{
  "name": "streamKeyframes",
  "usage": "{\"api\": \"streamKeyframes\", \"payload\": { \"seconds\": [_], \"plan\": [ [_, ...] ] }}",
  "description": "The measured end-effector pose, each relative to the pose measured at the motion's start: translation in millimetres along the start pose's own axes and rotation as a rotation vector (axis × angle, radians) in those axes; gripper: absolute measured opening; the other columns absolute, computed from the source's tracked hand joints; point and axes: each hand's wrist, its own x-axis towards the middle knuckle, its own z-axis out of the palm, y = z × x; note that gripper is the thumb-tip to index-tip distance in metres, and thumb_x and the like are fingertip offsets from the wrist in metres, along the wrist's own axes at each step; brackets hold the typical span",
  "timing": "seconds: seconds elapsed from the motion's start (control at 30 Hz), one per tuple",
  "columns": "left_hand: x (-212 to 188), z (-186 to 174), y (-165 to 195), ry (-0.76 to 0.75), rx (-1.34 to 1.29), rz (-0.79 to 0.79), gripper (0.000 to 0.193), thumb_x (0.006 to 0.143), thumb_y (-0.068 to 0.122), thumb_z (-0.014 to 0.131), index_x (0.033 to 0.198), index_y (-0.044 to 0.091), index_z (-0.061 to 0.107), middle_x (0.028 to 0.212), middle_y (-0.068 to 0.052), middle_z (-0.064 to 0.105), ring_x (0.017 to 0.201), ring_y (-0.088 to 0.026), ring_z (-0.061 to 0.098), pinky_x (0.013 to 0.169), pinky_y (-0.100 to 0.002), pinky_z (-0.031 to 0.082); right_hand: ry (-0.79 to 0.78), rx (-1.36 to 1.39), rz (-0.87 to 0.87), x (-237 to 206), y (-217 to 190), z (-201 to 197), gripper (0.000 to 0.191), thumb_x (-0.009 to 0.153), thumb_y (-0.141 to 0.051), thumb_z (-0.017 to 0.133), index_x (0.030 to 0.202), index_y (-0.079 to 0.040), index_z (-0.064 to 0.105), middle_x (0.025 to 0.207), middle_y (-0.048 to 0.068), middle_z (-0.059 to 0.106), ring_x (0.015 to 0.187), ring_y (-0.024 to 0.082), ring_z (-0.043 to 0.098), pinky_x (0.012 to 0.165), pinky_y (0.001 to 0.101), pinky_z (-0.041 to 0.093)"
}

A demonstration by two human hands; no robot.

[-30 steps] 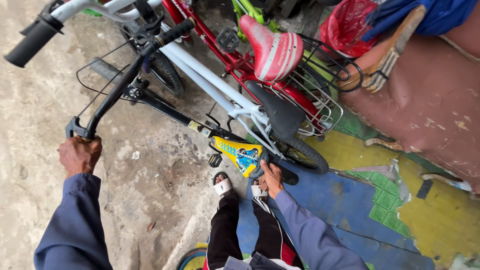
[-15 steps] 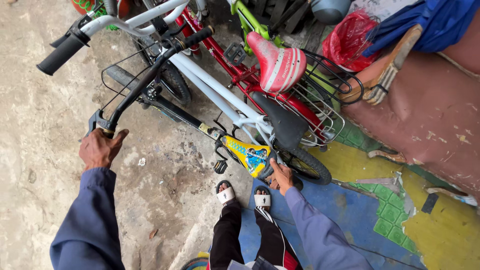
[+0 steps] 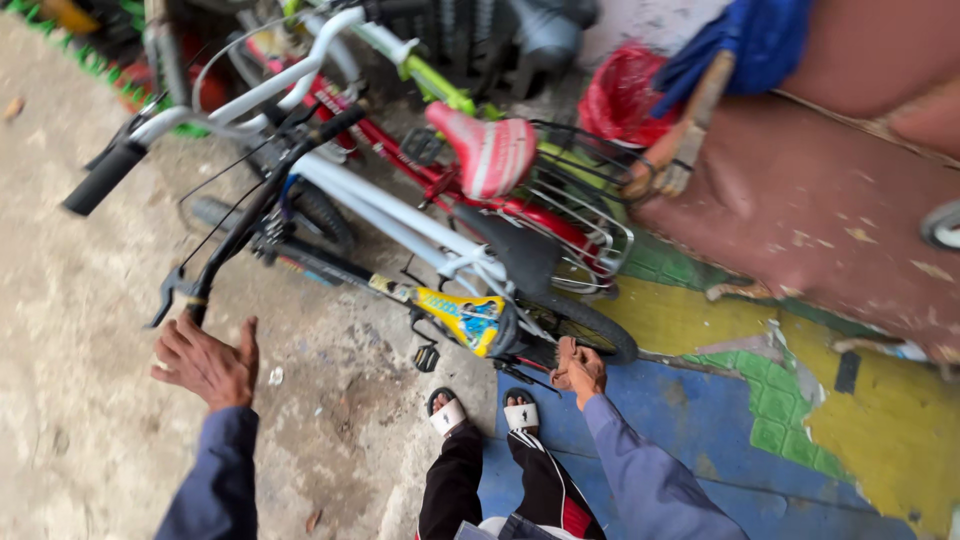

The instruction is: The person adjusts the handlebar of a small BMX bicycle resting on a sofa, then wipes the chain, crank and rear wheel area with a cloth. They then move the bicycle aside, reposition a smaller red children's bicycle, and work on its pedal and seat area while holding the handlebar.

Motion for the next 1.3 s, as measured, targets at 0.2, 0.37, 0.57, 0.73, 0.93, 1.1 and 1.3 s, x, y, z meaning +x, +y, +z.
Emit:
{"api": "streamKeyframes", "payload": {
  "seconds": [0.2, 0.37, 0.57, 0.73, 0.93, 1.1, 1.3],
  "plan": [
    [-57.9, -6.8, 134.6, -0.061, -0.117, 0.267, 0.084, 0.091, 0.06, 0.07, 0.153, 0.008, 0.049, 0.166, -0.021, 0.036, 0.158, -0.043, 0.022, 0.119, -0.074, 0.009, 0.254, -0.023, -0.263, -36.0, -21.2, -53.4, 0.014, 0.094, -0.012, 0.069, 0.103, -0.003, 0.076, 0.089, 0.002, 0.074, 0.08, 0.011, 0.066, 0.07, 0.0294, 0.055],
    [-142.5, -18.1, 272.7, -0.225, -0.332, 0.527, 0.073, 0.088, 0.055, 0.067, 0.142, 0.009, 0.052, 0.161, -0.021, 0.038, 0.153, -0.043, 0.026, 0.116, -0.073, 0.013, 0.209, 0.428, 0.069, -55.2, -34.5, -108.9, 0.017, 0.101, -0.024, 0.06, 0.104, -0.01, 0.07, 0.075, -0.001, 0.062, 0.065, 0.014, 0.063, 0.059, 0.0309, 0.055],
    [-287.5, -51.2, 409.4, -0.428, -0.495, 0.773, 0.065, 0.086, 0.056, 0.066, 0.131, 0.009, 0.057, 0.151, -0.02, 0.044, 0.143, -0.04, 0.035, 0.112, -0.065, 0.023, -0.05, 0.485, -0.285, -98.1, -36.7, -220.8, 0.016, 0.104, -0.018, 0.058, 0.093, -0.007, 0.062, 0.076, 0.002, 0.058, 0.069, 0.017, 0.06, 0.062, 0.0368, 0.054],
    [-412.2, -71.3, 514.9, -0.433, -0.648, 0.929, 0.062, 0.087, 0.052, 0.066, 0.13, 0.008, 0.057, 0.148, -0.022, 0.046, 0.138, -0.042, 0.039, 0.11, -0.057, 0.029, -0.168, 0.94, -0.072, -136.7, -44.8, -340.5, 0.017, 0.102, -0.014, 0.055, 0.116, -0.009, 0.064, 0.098, 0.006, 0.07, 0.085, 0.021, 0.07, 0.067, 0.0426, 0.06],
    [-548.5, -85.8, 667.5, -0.494, -0.695, 1.041, 0.066, 0.086, 0.052, 0.067, 0.135, 0.008, 0.055, 0.148, -0.022, 0.046, 0.136, -0.042, 0.041, 0.11, -0.055, 0.03, -0.064, 0.992, -0.08, -171.1, -21.8, -520.4, 0.03, 0.104, -0.017, 0.055, 0.13, -0.005, 0.062, 0.109, 0.007, 0.072, 0.094, 0.022, 0.071, 0.074, 0.0445, 0.062],
    [-638.5, -99.0, 777.5, -0.549, -0.7, 1.195, 0.068, 0.085, 0.054, 0.068, 0.134, 0.009, 0.055, 0.146, -0.02, 0.047, 0.133, -0.039, 0.043, 0.107, -0.054, 0.032, -0.031, 1.003, -0.401, -180.6, -5.9, -655.6, 0.021, 0.109, -0.015, 0.055, 0.124, -0.003, 0.061, 0.108, 0.01, 0.069, 0.089, 0.027, 0.068, 0.074, 0.0441, 0.06],
    [-709.0, -110.2, 871.3, -0.688, -0.714, 1.339, 0.062, 0.087, 0.051, 0.069, 0.132, 0.01, 0.057, 0.144, -0.017, 0.049, 0.134, -0.037, 0.044, 0.109, -0.055, 0.03, 0.303, 1.136, -0.312, -210.2, 14.8, -761.0, 0.028, 0.1, -0.016, 0.051, 0.124, -0.006, 0.061, 0.119, 0.008, 0.071, 0.106, 0.024, 0.071, 0.077, 0.0456, 0.059]
  ]
}}
